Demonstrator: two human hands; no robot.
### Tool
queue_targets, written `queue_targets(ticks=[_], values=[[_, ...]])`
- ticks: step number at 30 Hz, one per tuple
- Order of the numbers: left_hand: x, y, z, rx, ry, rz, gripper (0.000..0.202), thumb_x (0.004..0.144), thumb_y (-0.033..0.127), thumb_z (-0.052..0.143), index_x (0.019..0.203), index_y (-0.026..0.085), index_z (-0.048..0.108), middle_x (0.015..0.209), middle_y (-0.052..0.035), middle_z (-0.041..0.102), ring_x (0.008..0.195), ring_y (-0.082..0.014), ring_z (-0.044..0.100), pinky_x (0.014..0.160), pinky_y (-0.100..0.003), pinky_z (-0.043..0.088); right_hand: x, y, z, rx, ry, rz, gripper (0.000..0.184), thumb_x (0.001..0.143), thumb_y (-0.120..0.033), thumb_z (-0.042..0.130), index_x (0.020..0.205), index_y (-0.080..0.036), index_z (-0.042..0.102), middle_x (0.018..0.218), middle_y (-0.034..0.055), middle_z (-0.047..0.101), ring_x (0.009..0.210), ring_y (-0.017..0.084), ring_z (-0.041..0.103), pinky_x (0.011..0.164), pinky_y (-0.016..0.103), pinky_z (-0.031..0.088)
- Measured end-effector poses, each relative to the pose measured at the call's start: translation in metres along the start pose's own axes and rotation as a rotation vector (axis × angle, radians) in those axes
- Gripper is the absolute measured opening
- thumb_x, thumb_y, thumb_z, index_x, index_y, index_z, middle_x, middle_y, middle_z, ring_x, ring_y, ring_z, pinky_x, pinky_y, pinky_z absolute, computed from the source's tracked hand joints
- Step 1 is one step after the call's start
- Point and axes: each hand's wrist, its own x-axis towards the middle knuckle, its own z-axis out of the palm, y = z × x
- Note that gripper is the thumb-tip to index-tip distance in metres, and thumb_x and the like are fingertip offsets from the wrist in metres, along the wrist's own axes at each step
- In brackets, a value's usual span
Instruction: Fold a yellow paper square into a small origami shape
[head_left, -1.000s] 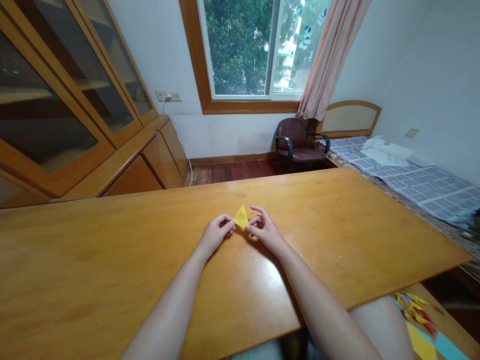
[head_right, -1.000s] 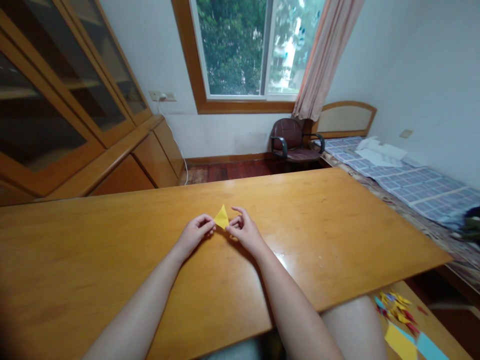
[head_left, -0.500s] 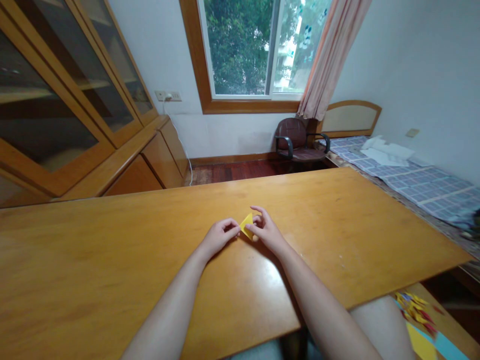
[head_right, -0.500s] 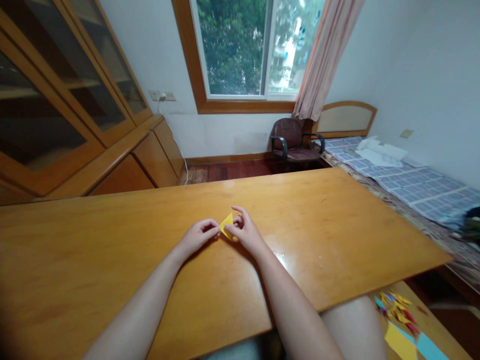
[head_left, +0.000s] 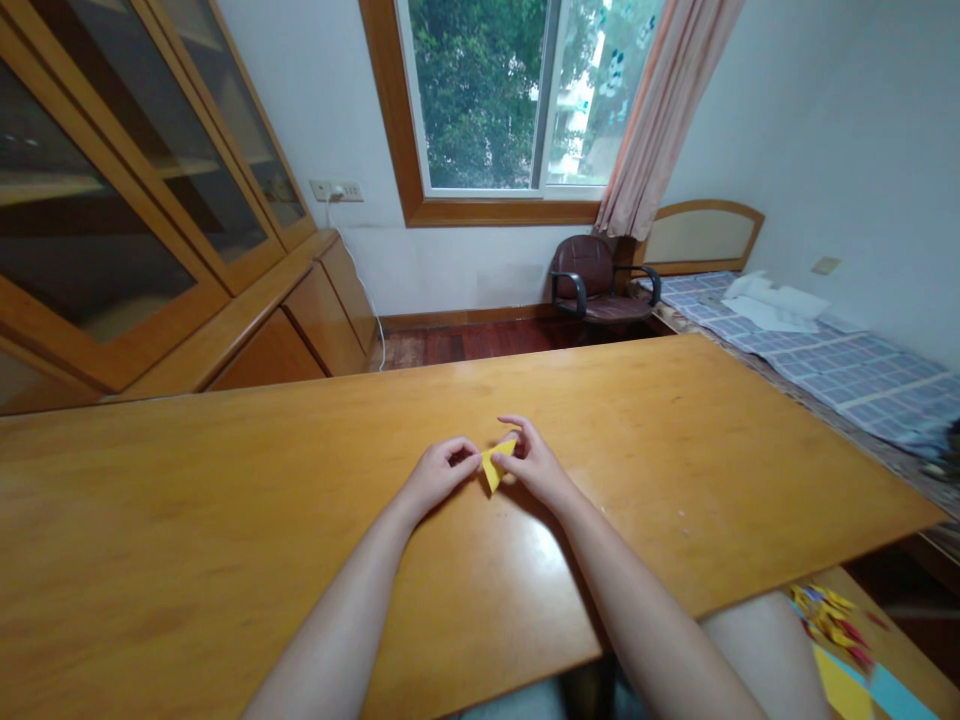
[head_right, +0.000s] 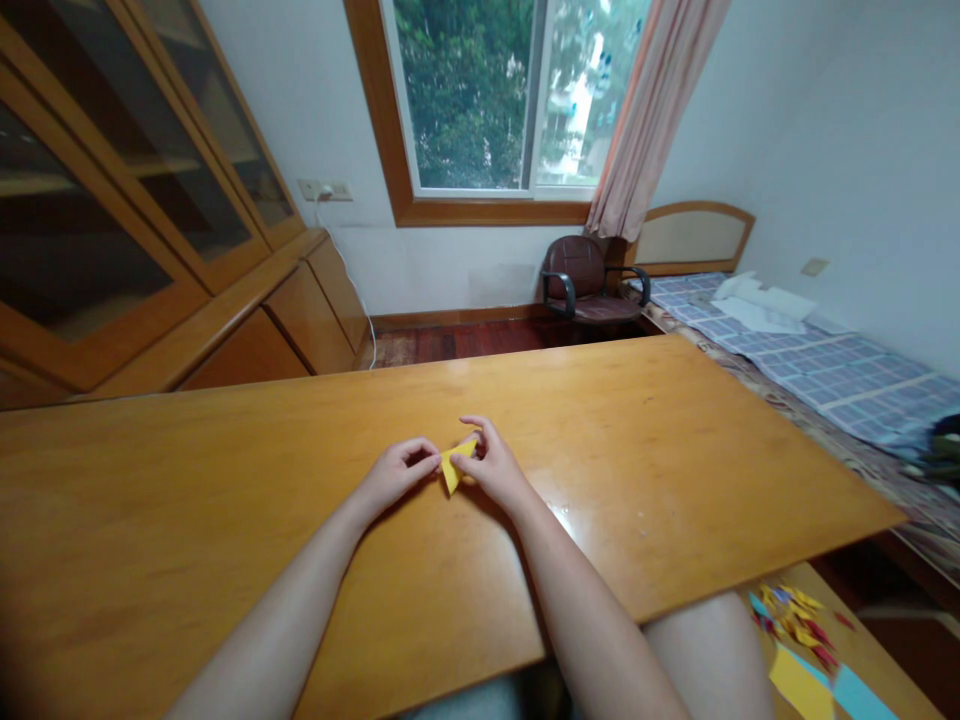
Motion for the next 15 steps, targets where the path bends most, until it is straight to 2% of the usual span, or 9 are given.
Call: queue_targets(ticks=[4, 10, 15], values=[[0.0009, -0.0015, -0.0001, -0.005, 0.028, -0.001, 0.022, 0.077, 0.038, 0.061, 0.072, 0.017, 0.064, 0.071, -0.0014, 0.063, 0.069, -0.0161, 0.056, 0.066, -0.025, 0.044, -0.0023, -0.0023, 0.0, -0.037, -0.024, 0.01, 0.054, 0.074, -0.023, 0.068, 0.124, -0.023, 0.048, 0.082, -0.0029, 0.059, 0.062, 0.011, 0.054, 0.057, 0.024, 0.043], [0.0006, -0.0036, 0.0018, -0.053, 0.042, -0.012, 0.024, 0.078, 0.04, 0.061, 0.08, 0.017, 0.065, 0.078, -0.0029, 0.066, 0.074, -0.0171, 0.059, 0.07, -0.026, 0.046, 0.0011, -0.0005, 0.0002, 0.017, 0.02, -0.008, 0.049, 0.072, -0.025, 0.07, 0.118, -0.022, 0.051, 0.077, -0.0034, 0.059, 0.066, 0.012, 0.056, 0.061, 0.025, 0.044], [-0.0017, -0.0015, 0.0032, 0.024, -0.025, -0.02, 0.025, 0.077, 0.041, 0.064, 0.08, 0.016, 0.068, 0.071, -0.0014, 0.065, 0.064, -0.0147, 0.055, 0.061, -0.024, 0.041, 0.0043, -0.001, -0.0004, 0.073, 0.08, -0.014, 0.047, 0.07, -0.028, 0.073, 0.113, -0.023, 0.052, 0.075, -0.0041, 0.059, 0.063, 0.012, 0.055, 0.061, 0.025, 0.043]])
